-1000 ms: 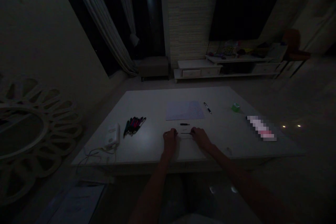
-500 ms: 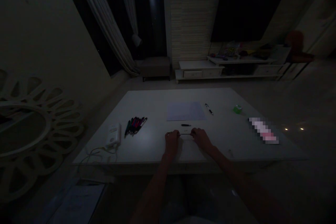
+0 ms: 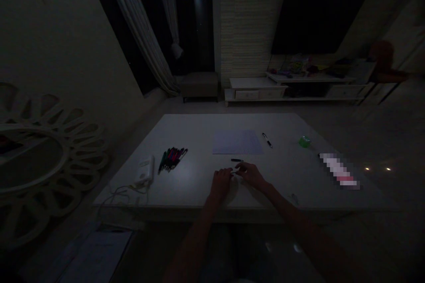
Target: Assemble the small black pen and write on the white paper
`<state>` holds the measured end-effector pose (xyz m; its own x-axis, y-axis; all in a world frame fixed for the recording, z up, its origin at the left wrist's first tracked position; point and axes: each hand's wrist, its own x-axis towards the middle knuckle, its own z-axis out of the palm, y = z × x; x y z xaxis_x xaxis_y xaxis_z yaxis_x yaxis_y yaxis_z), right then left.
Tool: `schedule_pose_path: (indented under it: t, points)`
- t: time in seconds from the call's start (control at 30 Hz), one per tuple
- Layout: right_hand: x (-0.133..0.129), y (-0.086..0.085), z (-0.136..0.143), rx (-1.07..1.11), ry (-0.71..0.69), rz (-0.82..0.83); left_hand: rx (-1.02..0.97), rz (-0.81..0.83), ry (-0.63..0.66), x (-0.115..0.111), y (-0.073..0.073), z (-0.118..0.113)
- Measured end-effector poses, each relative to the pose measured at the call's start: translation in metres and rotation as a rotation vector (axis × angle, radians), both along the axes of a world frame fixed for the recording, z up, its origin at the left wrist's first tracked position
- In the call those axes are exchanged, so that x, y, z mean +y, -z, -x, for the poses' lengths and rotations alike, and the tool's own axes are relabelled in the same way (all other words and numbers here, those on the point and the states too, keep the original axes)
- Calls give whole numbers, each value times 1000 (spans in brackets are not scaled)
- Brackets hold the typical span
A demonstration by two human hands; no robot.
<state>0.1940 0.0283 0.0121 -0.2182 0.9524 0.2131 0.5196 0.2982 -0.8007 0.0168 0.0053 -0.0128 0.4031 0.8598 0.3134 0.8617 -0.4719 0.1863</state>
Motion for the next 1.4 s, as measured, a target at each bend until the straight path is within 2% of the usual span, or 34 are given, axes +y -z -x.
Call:
schedule_pose_path:
  t: [0.17, 0.4, 0.6, 0.7, 0.77, 0.87, 0.97, 1.07, 1.17, 1.27, 1.4]
  points:
    - [2, -1, 8, 96, 65, 50, 39, 13, -35, 2, -2, 0]
    - [9, 6, 4, 273, -3, 254, 24, -9, -26, -2, -6, 0]
    - [9, 6, 8, 274, -23, 293, 34, -7, -42, -3, -10, 0]
    - [8, 10, 0, 226, -92, 240, 4, 5, -121, -2, -13, 1]
    - [7, 16, -7, 142, -7, 149, -55, 4, -218, -1, -15, 2]
    - [6, 25, -11, -13, 205, 27, -160, 3, -351, 1, -16, 3]
    - [8, 29, -3, -103, 201, -8, -187, 21, -412, 2, -15, 3]
    - [16, 26, 7, -178, 163, 2, -138, 26, -393, 2, -14, 3]
    - [19, 25, 10, -178, 189, -19, -88, 28, -370, 2, -14, 2]
    - [14, 26, 6, -39, 218, -39, -54, 30, -354, 2, -13, 1]
    - [5, 27, -3, 209, 240, 108, -19, 15, -281, 2, -11, 0]
